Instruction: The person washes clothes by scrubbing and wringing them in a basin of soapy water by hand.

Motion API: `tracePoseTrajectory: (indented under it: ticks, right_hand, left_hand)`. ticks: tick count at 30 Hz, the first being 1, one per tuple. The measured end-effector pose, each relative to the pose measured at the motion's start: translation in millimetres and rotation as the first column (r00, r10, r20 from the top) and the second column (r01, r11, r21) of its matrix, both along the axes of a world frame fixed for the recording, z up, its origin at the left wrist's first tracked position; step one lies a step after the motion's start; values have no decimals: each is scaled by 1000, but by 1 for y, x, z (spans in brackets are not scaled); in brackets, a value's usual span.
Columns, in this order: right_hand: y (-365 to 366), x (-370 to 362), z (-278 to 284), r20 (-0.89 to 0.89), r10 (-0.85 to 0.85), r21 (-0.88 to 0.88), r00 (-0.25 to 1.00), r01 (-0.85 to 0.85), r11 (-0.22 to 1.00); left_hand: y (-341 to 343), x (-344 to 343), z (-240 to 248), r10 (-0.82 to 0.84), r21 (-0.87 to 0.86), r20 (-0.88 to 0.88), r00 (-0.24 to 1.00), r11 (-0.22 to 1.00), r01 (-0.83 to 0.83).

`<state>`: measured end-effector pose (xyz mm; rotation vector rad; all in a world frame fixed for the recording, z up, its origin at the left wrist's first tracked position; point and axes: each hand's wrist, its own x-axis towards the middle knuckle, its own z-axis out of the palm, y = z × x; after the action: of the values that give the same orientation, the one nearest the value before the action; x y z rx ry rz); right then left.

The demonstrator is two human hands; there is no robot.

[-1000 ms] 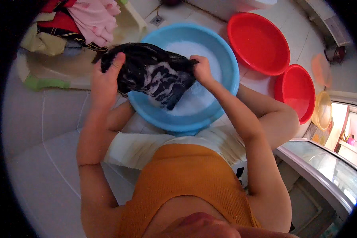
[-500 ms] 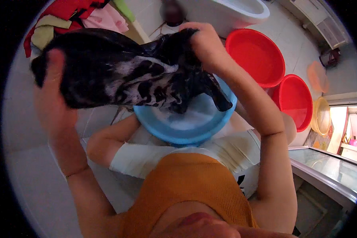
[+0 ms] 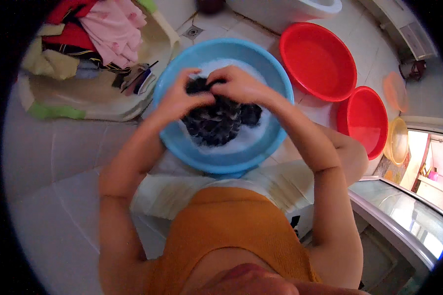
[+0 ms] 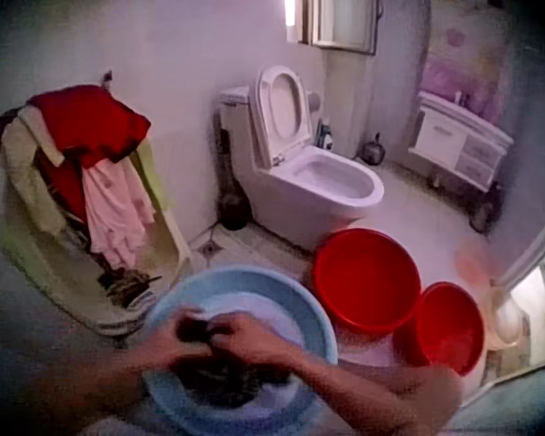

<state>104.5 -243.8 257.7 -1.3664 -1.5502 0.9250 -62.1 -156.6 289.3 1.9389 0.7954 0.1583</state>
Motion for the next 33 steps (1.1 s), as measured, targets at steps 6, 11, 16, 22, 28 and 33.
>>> tracePoseTrajectory:
  ticks: [6, 11, 16, 22, 28, 33]
  right_hand:
    - [15, -19, -47, 41, -32, -89, 999, 35, 995]
    - [-5, -31, -117, -57, 30, -97, 998, -36, 995]
    - [-7, -21, -187, 242, 166, -126, 956, -139, 982]
    - [0, 13, -151, -33, -114, -60, 993, 112, 992]
    - [31, -18, -50, -139, -245, 29, 960, 251, 968]
    - [50, -60, -44, -279, -125, 168, 952, 177, 970]
  left_hand:
    - [4, 4, -81, -23, -53, -343, 939, 999, 5]
    - [20, -19, -51, 53, -224, -162, 985, 971, -89]
    - [14, -45, -40, 291, -530, -99, 952, 794, -298]
    - [55, -38, -50, 152, -420, -83, 985, 891, -173]
    - [17, 7, -90, -275, -138, -387, 880, 961, 239]
    - [21, -20, -150, -122, -344, -64, 990, 934, 93]
